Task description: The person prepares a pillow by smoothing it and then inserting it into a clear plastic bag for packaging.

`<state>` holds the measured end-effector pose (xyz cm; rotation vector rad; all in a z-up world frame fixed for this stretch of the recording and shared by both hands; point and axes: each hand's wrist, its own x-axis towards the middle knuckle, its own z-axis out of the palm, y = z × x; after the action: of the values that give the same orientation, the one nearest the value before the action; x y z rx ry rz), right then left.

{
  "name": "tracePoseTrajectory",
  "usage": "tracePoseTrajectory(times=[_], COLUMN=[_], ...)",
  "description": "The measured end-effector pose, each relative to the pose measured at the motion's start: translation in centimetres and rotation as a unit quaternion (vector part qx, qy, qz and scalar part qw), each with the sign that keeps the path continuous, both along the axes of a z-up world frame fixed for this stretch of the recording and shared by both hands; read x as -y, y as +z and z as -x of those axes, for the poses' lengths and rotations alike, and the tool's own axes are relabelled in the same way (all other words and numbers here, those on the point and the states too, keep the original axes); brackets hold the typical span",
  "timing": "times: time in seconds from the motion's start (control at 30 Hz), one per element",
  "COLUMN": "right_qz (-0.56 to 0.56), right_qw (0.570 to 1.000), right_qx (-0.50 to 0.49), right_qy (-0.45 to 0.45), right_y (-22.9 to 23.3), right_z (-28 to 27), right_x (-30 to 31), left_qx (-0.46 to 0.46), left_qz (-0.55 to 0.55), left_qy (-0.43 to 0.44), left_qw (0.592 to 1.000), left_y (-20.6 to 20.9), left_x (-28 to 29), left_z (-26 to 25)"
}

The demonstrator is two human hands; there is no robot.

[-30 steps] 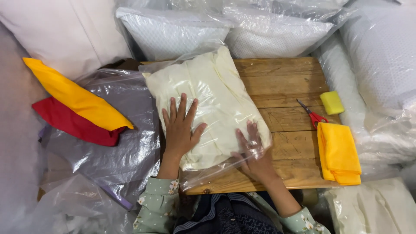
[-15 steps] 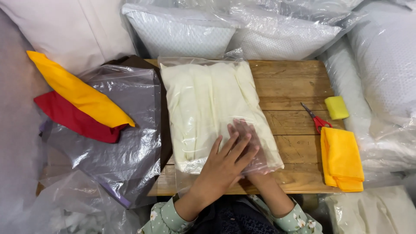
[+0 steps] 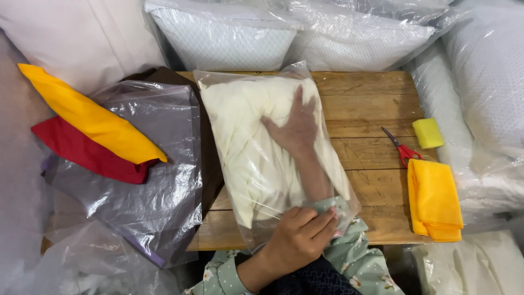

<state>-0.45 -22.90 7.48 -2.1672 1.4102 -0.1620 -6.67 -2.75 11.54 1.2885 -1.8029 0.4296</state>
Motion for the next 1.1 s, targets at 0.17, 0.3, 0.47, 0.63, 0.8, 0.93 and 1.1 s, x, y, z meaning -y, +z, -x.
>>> tracePoseTrajectory(times=[0.17, 0.3, 0.47, 0.63, 0.8, 0.93, 1.1], right_qz=[0.015, 0.026, 0.394, 0.187, 0.089, 0.368, 0.306], right_qw=[0.992, 0.97, 0.88, 0.978, 0.993, 0.923, 0.941], right_qx=[0.127, 0.206, 0.26, 0.087, 0.054, 0.099, -0.052], right_qy=[-0.019, -0.127, 0.044, -0.011, 0.05, 0.058, 0.133], right_y=[-0.9, 3.4, -3.3, -5.0, -3.1, -0.3, -6.5], right_z=[-0.6, -2.7, -4.8, -5.1, -0.1, 2.5, 1.9], right_x=[0.4, -1.9, 4.1, 7.5, 5.0, -3.1, -1.1], left_qx=[-0.02, -0.024, 0.001, -0.001, -0.067, -0.09, -0.02], left_qz=[-0.008, 0.009, 0.016, -0.07, -0.128, -0.097, -0.178], left_qy=[-0.027, -0.052, -0.061, 0.007, -0.024, 0.036, 0.165], left_qw=[0.999, 0.998, 0.998, 0.998, 0.989, 0.991, 0.97], left_y=[-0.9, -1.0, -1.3, -1.9, -0.8, 0.3, 1.9], left_x=[-0.1, -0.1, -0.5, -0.1, -0.5, -1.0, 2.7], left_z=[1.1, 1.6, 0.3, -1.2, -3.1, -5.5, -10.8])
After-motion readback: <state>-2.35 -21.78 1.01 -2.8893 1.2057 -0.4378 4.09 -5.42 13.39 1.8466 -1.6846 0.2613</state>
